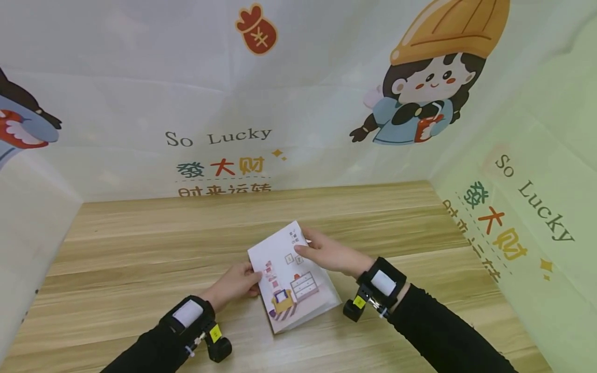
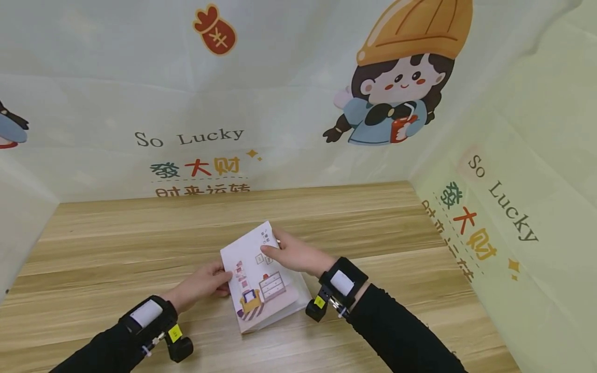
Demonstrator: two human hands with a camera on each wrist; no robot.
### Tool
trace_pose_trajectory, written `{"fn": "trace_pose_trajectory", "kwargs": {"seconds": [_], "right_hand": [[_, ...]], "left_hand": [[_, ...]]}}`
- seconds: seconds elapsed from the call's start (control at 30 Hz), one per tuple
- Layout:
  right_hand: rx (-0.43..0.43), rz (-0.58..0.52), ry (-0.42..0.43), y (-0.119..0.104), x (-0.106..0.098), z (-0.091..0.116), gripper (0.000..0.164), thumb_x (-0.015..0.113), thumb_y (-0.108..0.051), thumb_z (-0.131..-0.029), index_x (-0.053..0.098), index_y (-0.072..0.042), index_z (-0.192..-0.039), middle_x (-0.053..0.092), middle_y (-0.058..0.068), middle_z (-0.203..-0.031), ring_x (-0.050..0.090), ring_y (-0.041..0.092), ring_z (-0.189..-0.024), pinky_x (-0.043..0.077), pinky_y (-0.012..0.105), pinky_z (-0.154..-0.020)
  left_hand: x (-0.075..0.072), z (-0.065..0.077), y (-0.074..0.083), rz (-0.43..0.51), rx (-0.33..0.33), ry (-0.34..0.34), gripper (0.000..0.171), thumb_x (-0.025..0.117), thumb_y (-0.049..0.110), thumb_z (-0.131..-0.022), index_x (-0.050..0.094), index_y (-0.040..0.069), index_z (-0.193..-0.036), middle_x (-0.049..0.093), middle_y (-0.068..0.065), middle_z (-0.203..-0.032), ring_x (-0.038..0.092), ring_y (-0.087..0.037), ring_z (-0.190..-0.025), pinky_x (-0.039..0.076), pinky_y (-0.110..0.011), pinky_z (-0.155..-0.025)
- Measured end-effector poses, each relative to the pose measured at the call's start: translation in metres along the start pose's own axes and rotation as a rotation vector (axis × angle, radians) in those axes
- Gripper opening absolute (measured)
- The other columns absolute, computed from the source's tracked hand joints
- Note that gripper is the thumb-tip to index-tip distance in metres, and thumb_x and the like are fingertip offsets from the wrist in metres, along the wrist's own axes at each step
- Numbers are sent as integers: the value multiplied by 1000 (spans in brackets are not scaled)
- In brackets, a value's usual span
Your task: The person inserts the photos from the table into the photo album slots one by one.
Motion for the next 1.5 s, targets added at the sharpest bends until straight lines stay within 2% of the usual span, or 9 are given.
{"fn": "trace_pose_trajectory", "kwargs": {"seconds": [0.23,0.47,0.6,0.7,0.87,0.97,1.1,1.33,1.5], "right_hand": [[105,22,88,38,-4,0,61,47,-21,-104,23,14,-148,25,31,-152,28,43,-139,24,50,-112],[129,35,97,56,-2,2,59,49,-18,-103,27,17,-145,30,35,-148,30,45,-137,26,52,-110],[106,74,85,60,1,3,33,50,-16,-102,49,10,-123,54,26,-118,51,37,-113,42,50,-96],[117,115,78,63,2,6,20,52,-16,-101,52,4,-105,53,14,-96,52,27,-93,45,44,-82],[151,143,45,70,10,12,16,54,-15,-100,53,1,-103,51,9,-90,50,22,-86,42,36,-74],[163,112,37,72,14,14,24,55,-14,-100,51,4,-115,55,16,-105,52,28,-100,44,43,-87],[182,84,47,71,17,14,48,55,-15,-100,41,12,-137,45,30,-137,40,38,-129,30,54,-108],[201,83,27,66,29,3,60,53,-19,-101,30,15,-144,35,33,-147,31,40,-138,24,53,-111],[200,73,29,59,39,-10,59,53,-20,-101,31,15,-143,41,31,-141,37,39,-133,26,53,-110]], "left_hand": [[3,1,4,-48,16,3,25,53,-2,-96,53,-18,-114,60,-11,-85,59,-18,-75,55,-33,-71],[7,0,9,-55,40,-31,26,53,-5,-95,51,-19,-117,61,-11,-84,60,-19,-76,55,-33,-72],[10,-1,14,-31,80,-56,28,52,-8,-93,48,-22,-118,63,-12,-86,63,-21,-78,56,-35,-73],[11,-2,16,-17,92,-62,30,52,-10,-93,46,-24,-118,65,-14,-88,64,-23,-79,56,-37,-73],[11,-3,15,-3,86,-58,32,52,-11,-93,44,-25,-120,66,-15,-90,66,-25,-80,57,-37,-74],[11,-3,14,-9,82,-58,33,52,-10,-93,44,-25,-121,66,-15,-90,65,-25,-80,57,-37,-74],[7,-2,11,-37,65,-46,32,54,-7,-94,46,-23,-121,64,-14,-89,63,-22,-79,56,-35,-73],[-11,0,5,-114,54,-26,31,55,-5,-94,49,-20,-120,62,-13,-89,61,-20,-78,55,-35,-73],[-29,-2,2,-113,60,-34,32,54,-6,-92,47,-23,-119,62,-16,-90,62,-21,-80,56,-35,-74]]}}
Point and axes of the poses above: each hand's wrist, its own z-axis away from the middle knuckle, its own x-axis out of the palm, y = z × x, the point moved 10 cm from there along -z, towards the middle knuckle
